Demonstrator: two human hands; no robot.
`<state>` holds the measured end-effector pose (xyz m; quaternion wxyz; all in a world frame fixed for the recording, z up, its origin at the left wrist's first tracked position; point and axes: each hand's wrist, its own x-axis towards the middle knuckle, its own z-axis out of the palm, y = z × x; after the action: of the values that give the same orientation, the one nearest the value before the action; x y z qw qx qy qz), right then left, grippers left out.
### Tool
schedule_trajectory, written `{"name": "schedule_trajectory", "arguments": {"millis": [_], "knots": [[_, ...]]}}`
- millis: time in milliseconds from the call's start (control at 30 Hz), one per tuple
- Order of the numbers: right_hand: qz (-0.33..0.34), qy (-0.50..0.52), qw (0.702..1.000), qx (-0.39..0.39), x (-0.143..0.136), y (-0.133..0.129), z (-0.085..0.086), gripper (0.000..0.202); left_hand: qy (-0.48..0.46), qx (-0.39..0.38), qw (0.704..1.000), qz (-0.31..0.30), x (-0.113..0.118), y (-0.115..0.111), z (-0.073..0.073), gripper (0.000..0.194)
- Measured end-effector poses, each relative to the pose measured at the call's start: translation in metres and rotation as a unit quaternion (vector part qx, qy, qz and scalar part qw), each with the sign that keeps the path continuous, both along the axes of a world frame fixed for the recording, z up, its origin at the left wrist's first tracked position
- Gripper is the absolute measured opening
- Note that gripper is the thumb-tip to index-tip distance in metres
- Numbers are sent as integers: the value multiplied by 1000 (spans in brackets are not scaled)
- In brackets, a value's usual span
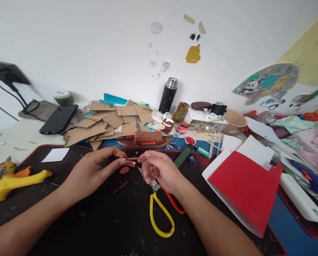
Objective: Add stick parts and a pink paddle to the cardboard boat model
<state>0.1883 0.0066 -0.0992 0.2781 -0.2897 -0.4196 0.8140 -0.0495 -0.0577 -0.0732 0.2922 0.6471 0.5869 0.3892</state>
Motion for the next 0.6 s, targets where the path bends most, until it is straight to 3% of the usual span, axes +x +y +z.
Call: {"name": "schedule_trajectory", "arguments": {"millis": [233, 600], "knots": [[-77, 15, 997, 6, 2, 5, -1, 58, -8, -29, 998, 63, -3, 4, 1, 53], [-110, 21, 994, 10, 0, 5, -2, 60, 52, -22, 997, 45, -1, 4, -2, 54]]}}
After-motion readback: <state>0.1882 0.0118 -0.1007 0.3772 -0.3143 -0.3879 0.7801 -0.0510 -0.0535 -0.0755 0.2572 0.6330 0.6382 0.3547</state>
